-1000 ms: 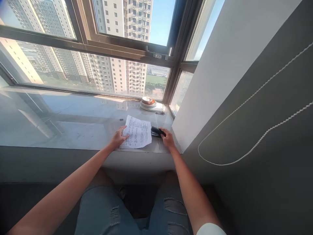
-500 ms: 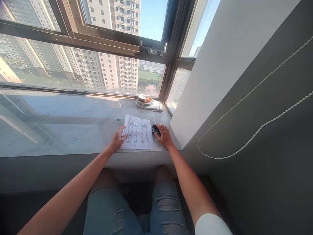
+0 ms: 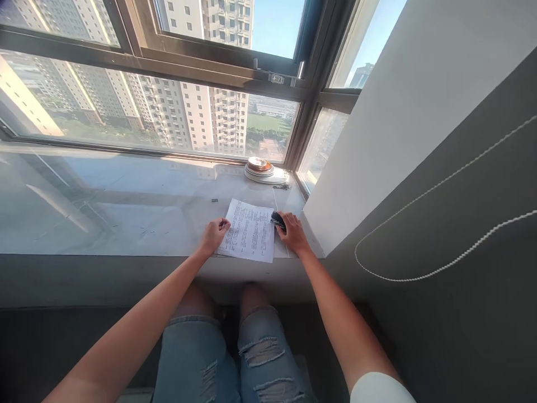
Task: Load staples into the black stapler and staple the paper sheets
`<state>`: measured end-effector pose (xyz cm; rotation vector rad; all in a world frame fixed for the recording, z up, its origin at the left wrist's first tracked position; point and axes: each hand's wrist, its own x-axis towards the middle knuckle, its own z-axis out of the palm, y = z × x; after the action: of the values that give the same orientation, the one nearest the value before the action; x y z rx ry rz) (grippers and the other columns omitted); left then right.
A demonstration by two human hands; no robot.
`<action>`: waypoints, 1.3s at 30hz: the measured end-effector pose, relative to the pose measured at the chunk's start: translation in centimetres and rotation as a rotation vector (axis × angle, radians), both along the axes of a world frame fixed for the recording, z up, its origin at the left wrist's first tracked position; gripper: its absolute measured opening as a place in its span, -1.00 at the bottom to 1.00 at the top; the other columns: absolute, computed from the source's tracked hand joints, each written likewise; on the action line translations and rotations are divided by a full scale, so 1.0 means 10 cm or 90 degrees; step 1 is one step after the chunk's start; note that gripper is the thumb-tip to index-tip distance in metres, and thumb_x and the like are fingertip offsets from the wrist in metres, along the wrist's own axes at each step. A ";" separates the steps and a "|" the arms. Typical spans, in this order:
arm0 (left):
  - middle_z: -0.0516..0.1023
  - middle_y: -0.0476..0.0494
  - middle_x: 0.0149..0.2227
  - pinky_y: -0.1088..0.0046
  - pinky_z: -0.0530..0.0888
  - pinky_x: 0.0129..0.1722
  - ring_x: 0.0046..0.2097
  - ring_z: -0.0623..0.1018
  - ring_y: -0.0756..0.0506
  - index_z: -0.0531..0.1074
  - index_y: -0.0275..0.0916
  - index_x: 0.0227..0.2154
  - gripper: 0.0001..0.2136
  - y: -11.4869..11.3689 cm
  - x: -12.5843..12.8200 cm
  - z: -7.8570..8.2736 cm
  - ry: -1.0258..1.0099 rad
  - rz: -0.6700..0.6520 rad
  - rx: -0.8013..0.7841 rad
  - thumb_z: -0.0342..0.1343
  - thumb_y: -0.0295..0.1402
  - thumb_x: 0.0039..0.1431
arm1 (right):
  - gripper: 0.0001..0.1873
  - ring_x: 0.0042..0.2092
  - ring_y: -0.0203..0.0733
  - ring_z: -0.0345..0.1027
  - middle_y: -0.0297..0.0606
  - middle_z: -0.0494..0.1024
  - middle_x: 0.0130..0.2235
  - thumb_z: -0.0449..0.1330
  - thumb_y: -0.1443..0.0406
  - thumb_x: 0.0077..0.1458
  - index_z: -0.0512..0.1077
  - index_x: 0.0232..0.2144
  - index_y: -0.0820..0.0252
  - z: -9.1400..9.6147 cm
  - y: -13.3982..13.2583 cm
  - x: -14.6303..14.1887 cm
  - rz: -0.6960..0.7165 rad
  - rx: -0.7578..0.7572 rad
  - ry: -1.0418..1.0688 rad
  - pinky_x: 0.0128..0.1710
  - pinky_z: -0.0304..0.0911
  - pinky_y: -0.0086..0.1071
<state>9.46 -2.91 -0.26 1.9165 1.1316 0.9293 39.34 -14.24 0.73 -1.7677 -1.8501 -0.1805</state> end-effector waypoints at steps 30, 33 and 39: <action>0.59 -0.24 -0.31 0.30 0.46 -0.26 -0.26 0.57 -0.19 0.54 -0.25 -0.24 -0.72 -0.05 0.03 0.02 0.070 0.078 0.020 -0.02 -0.22 0.33 | -0.42 0.06 0.08 0.27 -0.08 0.41 0.07 0.00 0.37 0.25 0.17 0.30 0.04 -0.10 0.01 0.11 0.065 0.045 -0.008 -0.01 0.25 -0.12; 0.63 -0.25 -0.24 0.31 0.49 -0.23 -0.18 0.60 -0.20 0.54 -0.26 -0.21 -0.76 0.01 -0.01 -0.02 0.020 0.055 0.016 0.14 -0.20 0.20 | -0.42 0.06 0.07 0.27 -0.09 0.41 0.06 0.01 0.37 0.24 0.18 0.30 0.04 -0.10 0.00 0.12 0.061 0.046 -0.009 0.01 0.25 -0.12; 0.66 -0.32 -0.13 0.23 0.54 -0.09 -0.07 0.63 -0.25 0.57 -0.29 -0.20 -0.66 0.10 -0.03 -0.10 -0.055 0.006 -0.013 0.35 -0.23 -0.05 | -0.41 0.06 0.09 0.27 -0.08 0.42 0.05 0.03 0.38 0.21 0.19 0.28 0.04 -0.09 -0.04 0.11 0.062 0.049 0.000 0.02 0.24 -0.10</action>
<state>9.20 -1.96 -1.23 1.8376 1.0965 0.9928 40.45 -14.59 -0.21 -1.6217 -1.8994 -0.2120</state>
